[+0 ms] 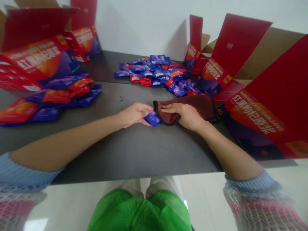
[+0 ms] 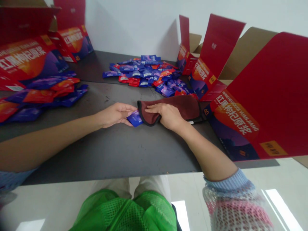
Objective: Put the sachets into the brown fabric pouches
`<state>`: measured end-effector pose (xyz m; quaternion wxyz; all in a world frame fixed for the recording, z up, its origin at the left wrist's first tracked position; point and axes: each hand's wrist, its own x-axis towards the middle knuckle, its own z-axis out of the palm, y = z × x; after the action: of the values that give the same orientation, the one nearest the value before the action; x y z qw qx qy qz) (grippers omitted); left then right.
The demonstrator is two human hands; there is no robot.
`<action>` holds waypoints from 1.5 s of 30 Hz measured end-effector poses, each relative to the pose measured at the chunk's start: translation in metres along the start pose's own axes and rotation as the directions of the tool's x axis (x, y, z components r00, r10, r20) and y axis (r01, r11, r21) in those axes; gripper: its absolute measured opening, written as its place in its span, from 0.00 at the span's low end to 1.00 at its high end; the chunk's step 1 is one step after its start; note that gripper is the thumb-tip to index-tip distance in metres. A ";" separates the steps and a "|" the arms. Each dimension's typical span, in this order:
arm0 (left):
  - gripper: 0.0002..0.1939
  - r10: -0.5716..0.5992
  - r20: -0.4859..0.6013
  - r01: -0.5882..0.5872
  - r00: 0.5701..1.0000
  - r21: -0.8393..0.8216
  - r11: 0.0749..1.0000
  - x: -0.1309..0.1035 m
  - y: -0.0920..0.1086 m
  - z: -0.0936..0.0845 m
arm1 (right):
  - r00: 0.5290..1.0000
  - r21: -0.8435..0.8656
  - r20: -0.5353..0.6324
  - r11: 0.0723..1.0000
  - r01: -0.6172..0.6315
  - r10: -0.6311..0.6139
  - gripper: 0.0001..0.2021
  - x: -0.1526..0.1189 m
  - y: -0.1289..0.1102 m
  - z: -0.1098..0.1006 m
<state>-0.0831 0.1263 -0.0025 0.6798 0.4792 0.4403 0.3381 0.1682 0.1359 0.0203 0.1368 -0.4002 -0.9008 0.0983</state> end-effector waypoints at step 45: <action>0.20 0.011 -0.248 0.040 0.969 0.198 0.979 -0.008 0.005 0.024 | 0.977 -0.181 -0.180 0.972 -0.149 0.117 0.32 -0.002 0.002 0.002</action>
<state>-0.0644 0.1126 0.0084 0.5699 0.4961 0.5573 0.3442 0.1703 0.1354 0.0175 0.1660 -0.4781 -0.8623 -0.0149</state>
